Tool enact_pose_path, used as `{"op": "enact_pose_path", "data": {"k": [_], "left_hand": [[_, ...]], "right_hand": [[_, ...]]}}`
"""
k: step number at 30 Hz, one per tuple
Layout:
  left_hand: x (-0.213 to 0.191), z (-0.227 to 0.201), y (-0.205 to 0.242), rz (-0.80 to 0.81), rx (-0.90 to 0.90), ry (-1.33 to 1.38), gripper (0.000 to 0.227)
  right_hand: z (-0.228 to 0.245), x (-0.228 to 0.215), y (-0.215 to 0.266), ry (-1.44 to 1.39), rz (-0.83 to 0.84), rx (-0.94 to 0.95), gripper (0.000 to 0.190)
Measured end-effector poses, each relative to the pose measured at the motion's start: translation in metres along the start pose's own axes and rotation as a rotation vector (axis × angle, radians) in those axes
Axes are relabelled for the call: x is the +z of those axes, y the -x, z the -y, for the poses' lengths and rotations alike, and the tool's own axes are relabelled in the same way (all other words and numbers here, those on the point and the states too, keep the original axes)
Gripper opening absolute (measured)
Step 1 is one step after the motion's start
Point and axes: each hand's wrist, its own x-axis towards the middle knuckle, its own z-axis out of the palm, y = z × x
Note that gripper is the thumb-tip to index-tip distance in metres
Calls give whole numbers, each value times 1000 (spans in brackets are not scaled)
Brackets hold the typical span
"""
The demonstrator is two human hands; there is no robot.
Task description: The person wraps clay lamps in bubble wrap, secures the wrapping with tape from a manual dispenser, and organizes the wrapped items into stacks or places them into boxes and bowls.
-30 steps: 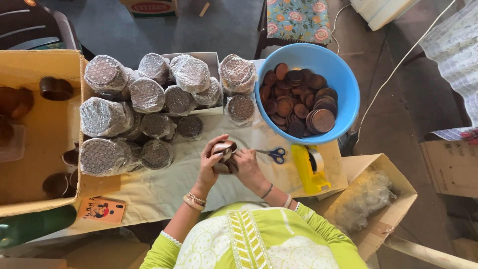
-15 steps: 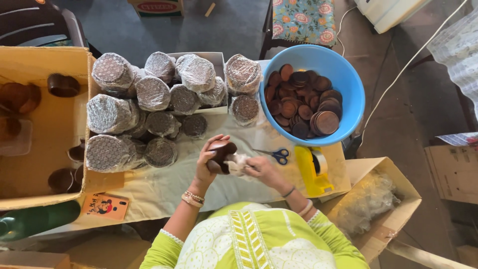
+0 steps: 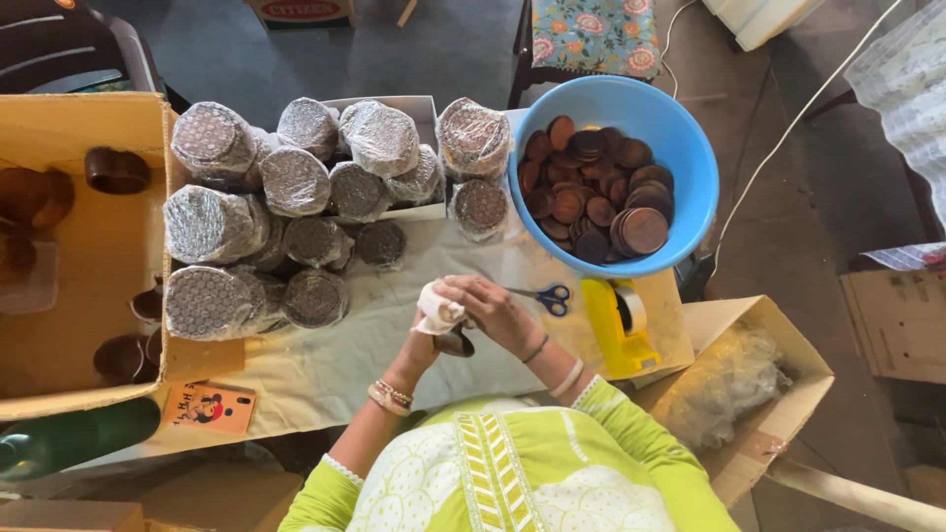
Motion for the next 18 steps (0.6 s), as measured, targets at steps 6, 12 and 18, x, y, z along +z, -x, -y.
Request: {"op": "enact_pose_path", "data": {"k": [6,12,18], "left_hand": [[65,-31,8,-129,183,-228,46],[111,-59,24,-146,394,-607,54],[137,-87,24,-89,546,-699,62]], "right_hand": [[-51,96,51,-899,-524,456,25],[-69,133,70,-1687,-684,905,35],[-117,181,130,-979,-327,890,33]]}}
